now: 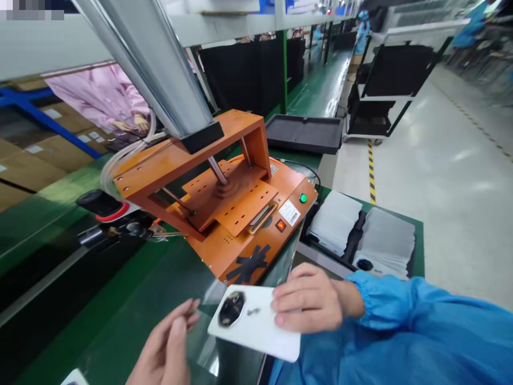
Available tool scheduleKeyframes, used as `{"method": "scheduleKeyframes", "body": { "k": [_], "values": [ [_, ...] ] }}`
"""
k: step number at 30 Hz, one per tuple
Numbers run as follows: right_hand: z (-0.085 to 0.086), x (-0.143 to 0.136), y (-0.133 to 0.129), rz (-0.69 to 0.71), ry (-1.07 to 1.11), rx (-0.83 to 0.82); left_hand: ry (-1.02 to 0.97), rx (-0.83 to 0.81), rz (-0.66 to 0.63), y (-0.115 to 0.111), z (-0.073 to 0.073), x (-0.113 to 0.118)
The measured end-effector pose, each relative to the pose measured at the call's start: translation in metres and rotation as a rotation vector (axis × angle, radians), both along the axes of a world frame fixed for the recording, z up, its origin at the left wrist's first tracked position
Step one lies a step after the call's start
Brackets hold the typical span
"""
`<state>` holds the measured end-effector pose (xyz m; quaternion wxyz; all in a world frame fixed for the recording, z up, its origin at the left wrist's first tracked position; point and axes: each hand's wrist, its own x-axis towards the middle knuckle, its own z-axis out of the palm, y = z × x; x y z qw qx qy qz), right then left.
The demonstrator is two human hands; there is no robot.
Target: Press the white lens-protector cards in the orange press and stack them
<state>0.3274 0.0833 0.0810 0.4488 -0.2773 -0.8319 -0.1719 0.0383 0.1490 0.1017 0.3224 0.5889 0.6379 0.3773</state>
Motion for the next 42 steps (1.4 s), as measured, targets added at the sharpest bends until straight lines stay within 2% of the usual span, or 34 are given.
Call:
{"method": "scheduleKeyframes", "body": {
  "k": [2,6,11,15,21,28,30,34,36,39,42],
  "values": [
    [0.011,0.025,-0.012,-0.100,-0.011,-0.038,0.005,-0.009,-0.111,0.025,0.009,0.031],
    [0.021,0.056,-0.030,-0.313,-0.031,-0.053,0.134,0.243,-0.354,0.065,0.008,0.074],
    [0.017,0.074,-0.037,-0.415,-0.031,-0.040,0.237,0.424,-0.529,0.079,-0.006,0.100],
    [0.017,0.083,-0.036,-0.455,-0.049,-0.041,0.318,0.521,-0.539,0.078,-0.015,0.102],
    [0.021,0.092,-0.032,-0.468,-0.088,-0.034,0.284,0.472,-0.530,0.080,-0.014,0.102],
    [0.014,0.102,-0.035,-0.508,-0.013,-0.058,0.280,0.132,-0.350,0.079,0.011,0.117],
    [0.013,0.104,-0.036,-0.518,-0.008,-0.062,0.199,0.086,-0.317,0.082,0.017,0.124],
    [0.012,0.104,-0.032,-0.558,-0.014,-0.065,-0.397,-0.125,-0.299,0.096,0.024,0.151],
    [0.008,0.103,-0.026,-0.578,-0.004,-0.068,-0.608,-0.182,-0.290,0.104,0.027,0.171],
    [-0.002,0.104,-0.006,-0.579,0.037,-0.027,-0.696,-0.153,-0.232,0.112,0.032,0.194],
    [-0.009,0.106,0.023,-0.574,0.084,-0.020,-0.734,-0.161,-0.183,0.102,0.035,0.193]
  ]
}}
